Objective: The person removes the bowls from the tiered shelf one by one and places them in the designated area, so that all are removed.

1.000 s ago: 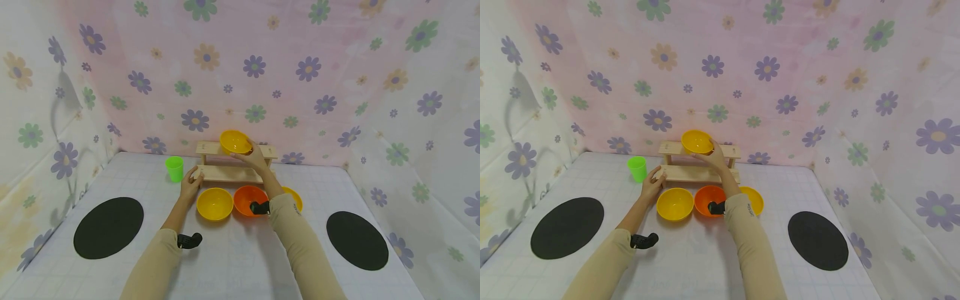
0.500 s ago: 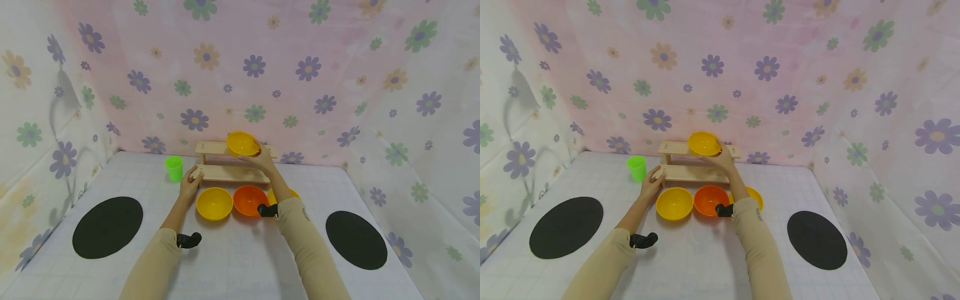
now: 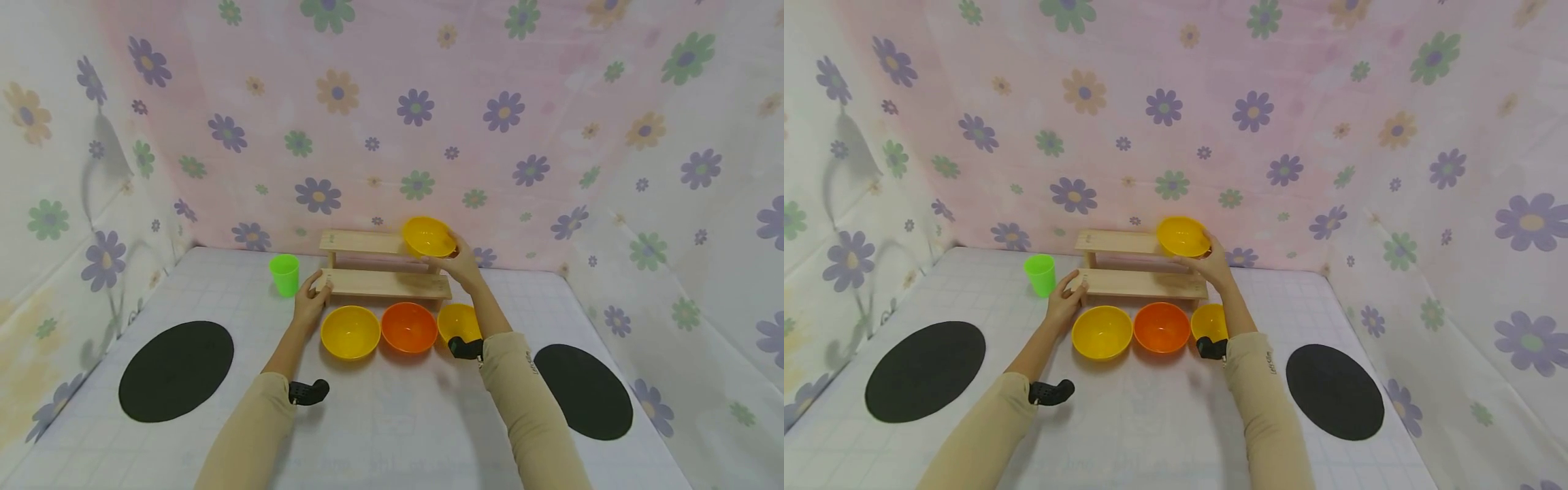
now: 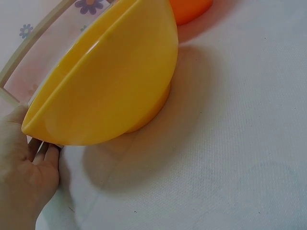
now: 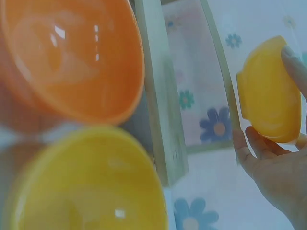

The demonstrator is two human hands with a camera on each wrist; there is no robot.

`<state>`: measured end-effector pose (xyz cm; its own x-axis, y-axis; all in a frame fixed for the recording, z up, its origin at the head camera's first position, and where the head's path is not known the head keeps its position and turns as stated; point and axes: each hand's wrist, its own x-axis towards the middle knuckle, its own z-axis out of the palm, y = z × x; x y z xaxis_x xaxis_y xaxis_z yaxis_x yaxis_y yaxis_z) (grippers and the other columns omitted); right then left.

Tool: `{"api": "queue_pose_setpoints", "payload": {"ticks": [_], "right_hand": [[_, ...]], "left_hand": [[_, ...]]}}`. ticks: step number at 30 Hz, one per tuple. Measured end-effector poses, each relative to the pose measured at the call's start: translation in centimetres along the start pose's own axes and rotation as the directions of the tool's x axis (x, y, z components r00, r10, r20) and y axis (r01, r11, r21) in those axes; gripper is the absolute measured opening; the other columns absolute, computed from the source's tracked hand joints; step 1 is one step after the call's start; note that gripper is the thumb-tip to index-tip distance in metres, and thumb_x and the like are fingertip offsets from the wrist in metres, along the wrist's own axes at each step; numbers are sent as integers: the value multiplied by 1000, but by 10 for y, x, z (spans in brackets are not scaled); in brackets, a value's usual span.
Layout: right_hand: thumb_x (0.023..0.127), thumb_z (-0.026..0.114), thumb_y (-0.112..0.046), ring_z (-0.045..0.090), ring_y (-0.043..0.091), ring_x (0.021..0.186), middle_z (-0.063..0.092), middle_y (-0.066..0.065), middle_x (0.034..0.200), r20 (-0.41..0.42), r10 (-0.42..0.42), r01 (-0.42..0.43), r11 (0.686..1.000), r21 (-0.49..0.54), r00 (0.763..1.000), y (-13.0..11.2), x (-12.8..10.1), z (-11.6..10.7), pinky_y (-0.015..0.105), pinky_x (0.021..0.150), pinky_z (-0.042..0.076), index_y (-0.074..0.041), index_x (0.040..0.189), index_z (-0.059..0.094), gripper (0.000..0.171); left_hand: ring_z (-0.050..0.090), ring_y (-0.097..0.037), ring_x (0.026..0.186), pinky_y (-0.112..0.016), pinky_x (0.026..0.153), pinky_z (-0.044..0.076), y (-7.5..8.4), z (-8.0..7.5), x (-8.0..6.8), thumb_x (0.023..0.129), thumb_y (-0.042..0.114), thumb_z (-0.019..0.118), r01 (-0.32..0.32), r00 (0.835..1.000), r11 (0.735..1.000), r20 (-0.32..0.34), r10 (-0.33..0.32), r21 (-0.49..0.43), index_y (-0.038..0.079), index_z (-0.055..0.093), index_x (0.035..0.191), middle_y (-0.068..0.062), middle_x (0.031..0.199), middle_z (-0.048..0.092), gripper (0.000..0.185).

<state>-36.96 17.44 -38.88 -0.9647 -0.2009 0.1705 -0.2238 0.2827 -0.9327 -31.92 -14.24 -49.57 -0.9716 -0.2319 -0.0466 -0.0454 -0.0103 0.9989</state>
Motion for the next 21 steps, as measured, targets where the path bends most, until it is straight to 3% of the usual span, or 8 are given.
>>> {"api": "queue_pose_setpoints", "payload": {"ticks": [8, 12, 16, 21], "right_hand": [[80, 76, -23, 39, 32, 123, 30, 15, 148, -51, 39, -42, 998, -42, 998, 11, -12, -34, 41, 102, 37, -8, 151, 16, 94], [80, 76, -25, 43, 30, 117, 34, 14, 146, -83, 25, -30, 998, -61, 996, 19, -21, -47, 31, 94, 44, -9, 150, 21, 91], [79, 76, -27, 43, 26, 114, 36, 13, 145, -105, 34, -42, 996, -77, 994, 28, -31, -57, 17, 86, 44, -9, 150, 21, 92], [80, 76, -28, 43, 26, 115, 35, 14, 145, -126, 31, -42, 996, -83, 992, 33, -46, -68, 13, 84, 44, -7, 150, 19, 93]], "left_hand": [[49, -11, 78, -15, 68, 44, 0, 0, 1, 92, 19, 59, 7, 1000, 1000, -1, -7, -1, 16, 41, 143, -11, 97, 59, 54], [49, -11, 78, -15, 68, 44, 0, -1, 0, 93, 19, 59, -10, 1000, 1000, 5, 10, 3, 15, 41, 143, -11, 99, 59, 54], [48, -12, 74, -18, 67, 43, 1, -1, -1, 93, 20, 59, -17, 1000, 1000, 9, 17, -13, 14, 41, 143, -7, 85, 58, 53], [47, -15, 68, -20, 66, 42, 0, -1, -2, 93, 20, 59, -14, 1000, 999, 20, 15, -41, 14, 39, 144, -1, 69, 52, 55]]}}
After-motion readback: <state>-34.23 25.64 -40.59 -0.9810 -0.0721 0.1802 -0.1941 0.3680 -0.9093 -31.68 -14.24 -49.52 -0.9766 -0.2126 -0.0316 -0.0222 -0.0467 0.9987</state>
